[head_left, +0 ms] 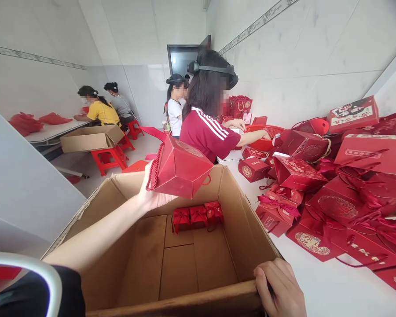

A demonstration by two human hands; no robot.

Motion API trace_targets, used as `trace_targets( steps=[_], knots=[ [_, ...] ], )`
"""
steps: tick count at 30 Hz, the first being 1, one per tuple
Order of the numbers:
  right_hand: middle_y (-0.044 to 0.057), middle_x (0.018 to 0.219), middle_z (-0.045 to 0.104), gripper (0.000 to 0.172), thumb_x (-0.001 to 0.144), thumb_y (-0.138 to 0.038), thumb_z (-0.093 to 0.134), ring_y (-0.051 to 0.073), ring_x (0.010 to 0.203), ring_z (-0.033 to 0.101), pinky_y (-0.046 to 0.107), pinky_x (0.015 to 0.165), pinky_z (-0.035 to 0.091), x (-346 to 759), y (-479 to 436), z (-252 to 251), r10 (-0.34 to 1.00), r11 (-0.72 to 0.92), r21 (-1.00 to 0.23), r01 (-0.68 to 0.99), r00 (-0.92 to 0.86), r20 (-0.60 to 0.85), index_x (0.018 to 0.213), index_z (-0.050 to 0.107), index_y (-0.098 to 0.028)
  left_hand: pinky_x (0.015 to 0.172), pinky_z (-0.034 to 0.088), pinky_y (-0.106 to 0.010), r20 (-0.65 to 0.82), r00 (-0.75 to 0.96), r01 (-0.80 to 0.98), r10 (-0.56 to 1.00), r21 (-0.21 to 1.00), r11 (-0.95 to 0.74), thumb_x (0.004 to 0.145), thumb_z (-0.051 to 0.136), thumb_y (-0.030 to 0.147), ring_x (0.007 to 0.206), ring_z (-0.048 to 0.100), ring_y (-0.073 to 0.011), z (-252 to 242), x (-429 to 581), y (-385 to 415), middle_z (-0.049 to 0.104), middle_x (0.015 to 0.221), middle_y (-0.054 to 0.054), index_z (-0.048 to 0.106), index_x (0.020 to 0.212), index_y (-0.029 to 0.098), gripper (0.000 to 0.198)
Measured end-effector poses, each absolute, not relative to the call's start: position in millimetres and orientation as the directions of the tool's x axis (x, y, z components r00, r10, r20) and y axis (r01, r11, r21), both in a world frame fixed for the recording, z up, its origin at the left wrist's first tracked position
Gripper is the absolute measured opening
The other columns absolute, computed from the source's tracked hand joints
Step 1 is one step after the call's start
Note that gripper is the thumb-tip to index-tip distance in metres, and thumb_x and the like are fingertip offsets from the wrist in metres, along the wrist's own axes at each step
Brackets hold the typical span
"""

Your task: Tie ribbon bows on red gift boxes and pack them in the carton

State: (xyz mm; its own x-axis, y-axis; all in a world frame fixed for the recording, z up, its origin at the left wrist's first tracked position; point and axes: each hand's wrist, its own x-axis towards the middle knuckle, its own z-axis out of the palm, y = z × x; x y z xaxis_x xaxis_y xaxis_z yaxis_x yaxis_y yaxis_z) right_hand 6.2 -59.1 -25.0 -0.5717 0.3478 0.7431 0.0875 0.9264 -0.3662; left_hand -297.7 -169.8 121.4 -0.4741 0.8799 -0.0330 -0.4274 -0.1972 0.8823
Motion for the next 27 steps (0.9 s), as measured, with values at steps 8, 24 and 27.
trace_targets(
  steps=[8, 24, 27],
  knots=[
    [-0.002, 0.053, 0.045, 0.026, 0.089, -0.012, 0.045, 0.014, 0.052, 0.040, 0.030, 0.057, 0.031, 6, -59, -19, 0.307, 0.945, -0.317, 0.081, -0.559, 0.770, 0.064, 0.044, -0.020, 0.079, 0.055, -0.036, -0.056, -0.494, -0.438, 0.868, 0.878, -0.192, 0.072, 0.054, 0.061, 0.100, 0.063, -0.0271, 122, -291, -176, 0.068, 0.105, -0.006, 0.054, 0.112, 0.021, 0.057],
    [0.000, 0.059, 0.056, 0.019, 0.082, -0.004, 0.048, 0.014, 0.056, 0.044, 0.032, 0.060, 0.035, 10, -57, -26, 0.308, 0.934, -0.356, 0.013, -0.528, 0.791, 0.072, 0.051, -0.019, 0.084, 0.050, -0.044, -0.185, -0.791, 0.075, 0.584, 0.917, 0.392, 0.040, 0.083, 0.016, 0.112, 0.054, -0.0366, -39, -382, -262, 0.056, 0.119, -0.015, 0.042, 0.105, 0.020, 0.077],
    [0.000, 0.056, 0.054, 0.021, 0.081, -0.001, 0.047, 0.014, 0.054, 0.042, 0.032, 0.058, 0.033, 3, -56, -26, 0.285, 0.948, -0.317, 0.011, -0.463, 0.839, 0.069, 0.050, -0.019, 0.081, 0.051, -0.044, -0.298, -0.816, 0.014, 0.495, 0.846, 0.533, 0.042, 0.079, 0.006, 0.105, 0.057, -0.0364, -73, -386, -271, 0.056, 0.117, -0.017, 0.040, 0.112, 0.015, 0.081]
  ],
)
